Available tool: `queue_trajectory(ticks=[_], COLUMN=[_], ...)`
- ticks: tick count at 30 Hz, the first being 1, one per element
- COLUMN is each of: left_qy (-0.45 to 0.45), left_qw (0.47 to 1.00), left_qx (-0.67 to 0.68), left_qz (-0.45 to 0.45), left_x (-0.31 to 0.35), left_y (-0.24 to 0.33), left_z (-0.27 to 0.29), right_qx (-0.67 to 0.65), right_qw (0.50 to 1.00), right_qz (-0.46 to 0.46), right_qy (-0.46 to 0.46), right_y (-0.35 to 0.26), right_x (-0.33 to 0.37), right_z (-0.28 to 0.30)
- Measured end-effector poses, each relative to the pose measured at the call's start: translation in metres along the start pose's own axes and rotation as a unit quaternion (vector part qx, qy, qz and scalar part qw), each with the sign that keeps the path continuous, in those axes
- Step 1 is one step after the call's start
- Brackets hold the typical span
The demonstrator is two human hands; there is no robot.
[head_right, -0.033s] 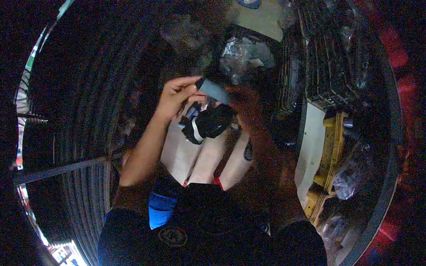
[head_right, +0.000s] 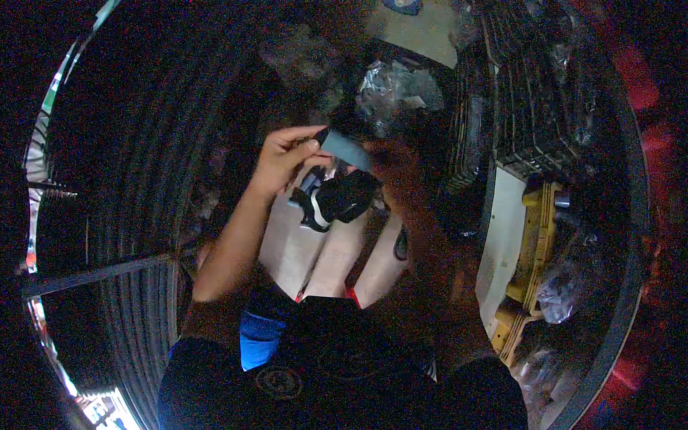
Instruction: Assembling or inspecting parts of a black cylindrical device, likely a tool or flashlight.
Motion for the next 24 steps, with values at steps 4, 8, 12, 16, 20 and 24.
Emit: queue_trajectory(ticks=[4,8,12,16,20,24], left_qy=[0.013,0.002,0.107,0.369,0.229,-0.114], left_qw=[0.997,0.951,0.945,0.826,0.941,0.714], left_qx=[-0.071,-0.292,-0.224,-0.335,-0.075,-0.636], left_qz=[-0.026,-0.097,-0.212,-0.264,-0.238,-0.269], left_x=[0.003,0.01,0.028,0.068,0.092,0.133], left_y=[0.006,0.011,0.042,0.13,0.17,0.139], left_z=[0.011,0.0,-0.016,0.003,-0.003,-0.106], right_qx=[-0.131,-0.114,0.129,0.165,0.179,0.182], right_qw=[0.985,0.97,0.973,0.96,0.951,0.952], right_qz=[-0.016,-0.068,-0.03,-0.049,-0.001,0.117], right_qy=[-0.111,-0.202,-0.188,-0.222,-0.253,-0.215], right_y=[-0.004,-0.007,-0.01,-0.026,-0.068,-0.114], right_x=[0.001,0.011,0.03,0.061,0.102,0.13], right_z=[-0.021,-0.045,-0.06,-0.071,-0.077,-0.086])
Point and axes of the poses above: each hand's wrist, its own x-axis away from the middle knuckle, its own z-axis out of the back of the hand, y = z × x, the point moved 6 cm from there along -x, towards the middle knuckle, and after that the axes turned 1 degree about x, right-handed, at the moved point
